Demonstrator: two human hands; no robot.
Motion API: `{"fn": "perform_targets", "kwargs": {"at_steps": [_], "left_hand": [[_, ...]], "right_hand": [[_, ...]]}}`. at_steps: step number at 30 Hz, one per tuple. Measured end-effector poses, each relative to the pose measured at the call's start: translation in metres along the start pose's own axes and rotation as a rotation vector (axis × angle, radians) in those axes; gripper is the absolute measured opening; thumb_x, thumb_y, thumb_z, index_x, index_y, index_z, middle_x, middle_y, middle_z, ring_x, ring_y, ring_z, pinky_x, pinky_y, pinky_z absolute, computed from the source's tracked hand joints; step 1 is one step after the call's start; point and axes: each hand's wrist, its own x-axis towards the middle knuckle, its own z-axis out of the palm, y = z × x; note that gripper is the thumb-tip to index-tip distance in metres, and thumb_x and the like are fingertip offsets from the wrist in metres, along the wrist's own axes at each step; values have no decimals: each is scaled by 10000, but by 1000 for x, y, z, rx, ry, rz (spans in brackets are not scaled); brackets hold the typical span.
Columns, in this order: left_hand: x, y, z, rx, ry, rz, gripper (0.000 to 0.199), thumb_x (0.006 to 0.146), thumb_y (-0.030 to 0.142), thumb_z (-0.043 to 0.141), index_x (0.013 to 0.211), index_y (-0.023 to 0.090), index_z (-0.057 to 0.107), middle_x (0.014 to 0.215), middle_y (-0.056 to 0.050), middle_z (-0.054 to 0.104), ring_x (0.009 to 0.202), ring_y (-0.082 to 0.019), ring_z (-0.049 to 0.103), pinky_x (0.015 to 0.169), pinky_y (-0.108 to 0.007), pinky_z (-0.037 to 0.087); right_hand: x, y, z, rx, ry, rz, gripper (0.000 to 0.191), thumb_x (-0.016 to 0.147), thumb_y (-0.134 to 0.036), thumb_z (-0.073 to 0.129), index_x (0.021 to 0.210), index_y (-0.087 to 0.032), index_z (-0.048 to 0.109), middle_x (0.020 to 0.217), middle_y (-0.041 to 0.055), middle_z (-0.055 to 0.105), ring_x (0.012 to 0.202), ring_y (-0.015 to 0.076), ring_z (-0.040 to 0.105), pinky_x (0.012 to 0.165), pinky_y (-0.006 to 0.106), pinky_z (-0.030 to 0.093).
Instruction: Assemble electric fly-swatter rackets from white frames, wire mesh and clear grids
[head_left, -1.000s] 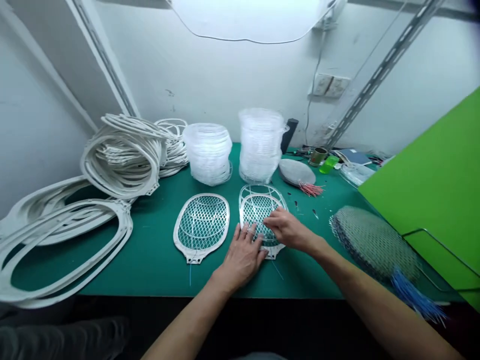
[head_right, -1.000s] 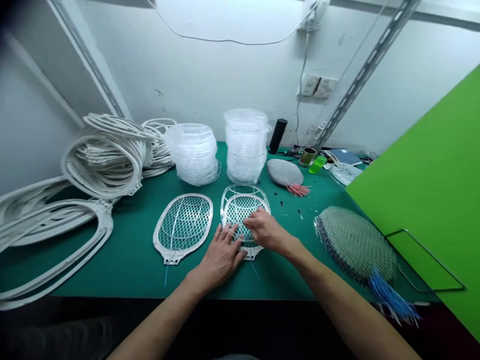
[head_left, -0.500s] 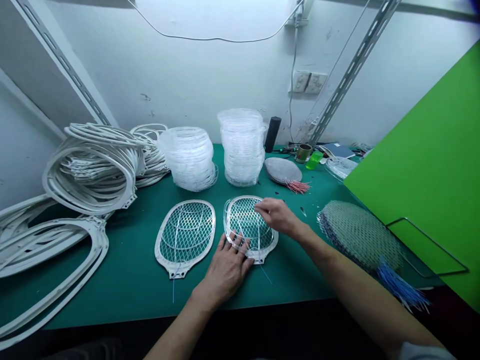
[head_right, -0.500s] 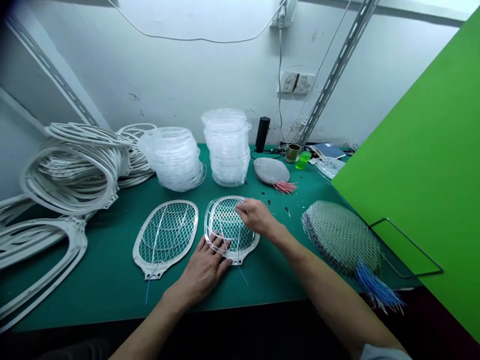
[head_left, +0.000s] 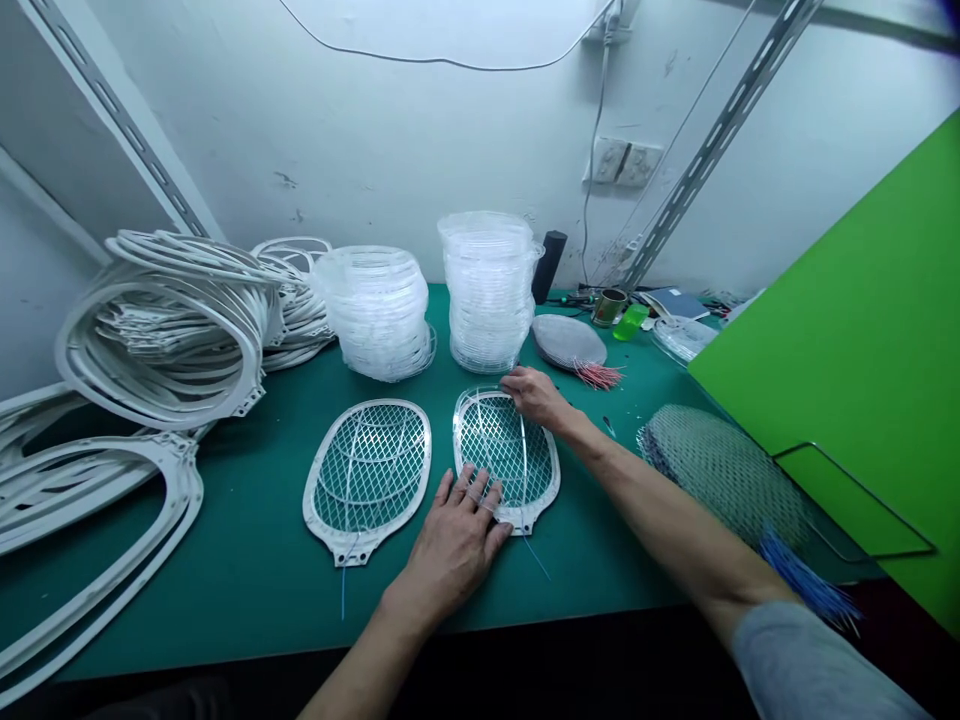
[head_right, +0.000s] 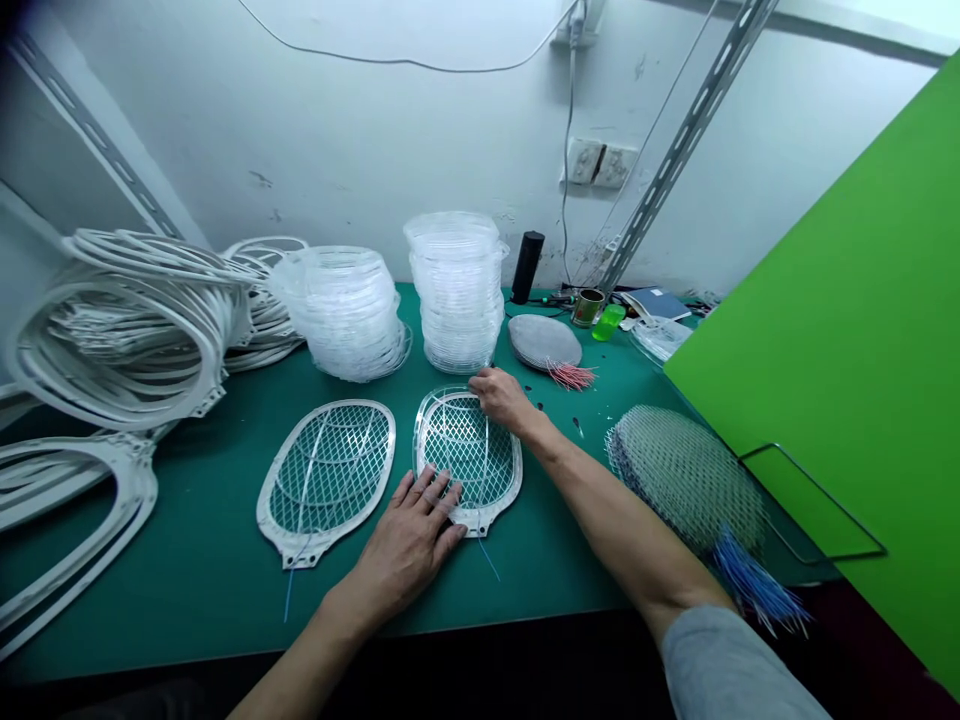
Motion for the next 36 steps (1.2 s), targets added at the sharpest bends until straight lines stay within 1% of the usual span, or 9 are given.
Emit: {"fn": "perform_targets", "kwargs": {"at_steps": [3,6,11,16,20,24,29,36], "left_hand": [[0,1,1,15,32,6,577,1055,503,430,1533,183,479,1590,-113,477,1519,-347,354,1226,-614,328],[0,2,1,24,59,4,570,1040,490,479,1488,139,521,1551,-142,522,1497,-354,393,1220,-604,346],[-2,3,3,53,113,11,505,1032,473,508,1406,147,606,1506,-156,569,1452,-376,457,1211,-625,348],[-3,3,6,53,147,7,485,1016,457,550,1391,157,621,1447,-157,622,1384,-368,540,1173,-601,419],[-1,4,4,54,132,4,480,1011,444,562,1399,166,615,1461,-151,612,1392,-374,531,1172,-612,415],[0,4,2,74,97,0,497,1016,453,548,1410,155,609,1463,-153,610,1396,-387,522,1172,-612,415],[-2,2,4,71,99,2,516,1023,474,528,1440,176,583,1474,-135,604,1400,-382,518,1171,-598,424],[0,2,5,70,87,-5,519,1031,475,507,1433,160,596,1489,-146,587,1416,-392,499,1165,-614,422]], "right_hand": [[0,8,1,21,2,-15,288,996,-187,488,906,-174,761,915,73,703,800,183,579,737,274,379],[2,12,6,31,-6,-43,289,976,-176,508,850,-179,768,898,69,718,796,183,580,782,284,385],[5,14,9,14,-32,-94,340,964,-133,487,746,-169,745,877,70,720,769,172,558,841,302,367],[2,15,7,-42,-56,-118,345,937,-67,463,762,-165,744,889,80,711,758,178,523,834,317,348],[0,13,7,-89,-73,-115,351,939,-47,445,809,-161,751,897,85,694,771,187,510,845,318,351],[-2,9,7,-137,-97,-120,331,918,-23,454,852,-151,753,936,99,681,838,211,503,834,314,362],[-3,4,5,-199,-132,-132,336,909,-5,454,936,-138,761,984,116,672,890,234,490,838,316,377],[-3,0,-2,-266,-203,-211,271,902,-18,483,964,-116,728,957,137,652,902,260,479,874,352,393]]}}
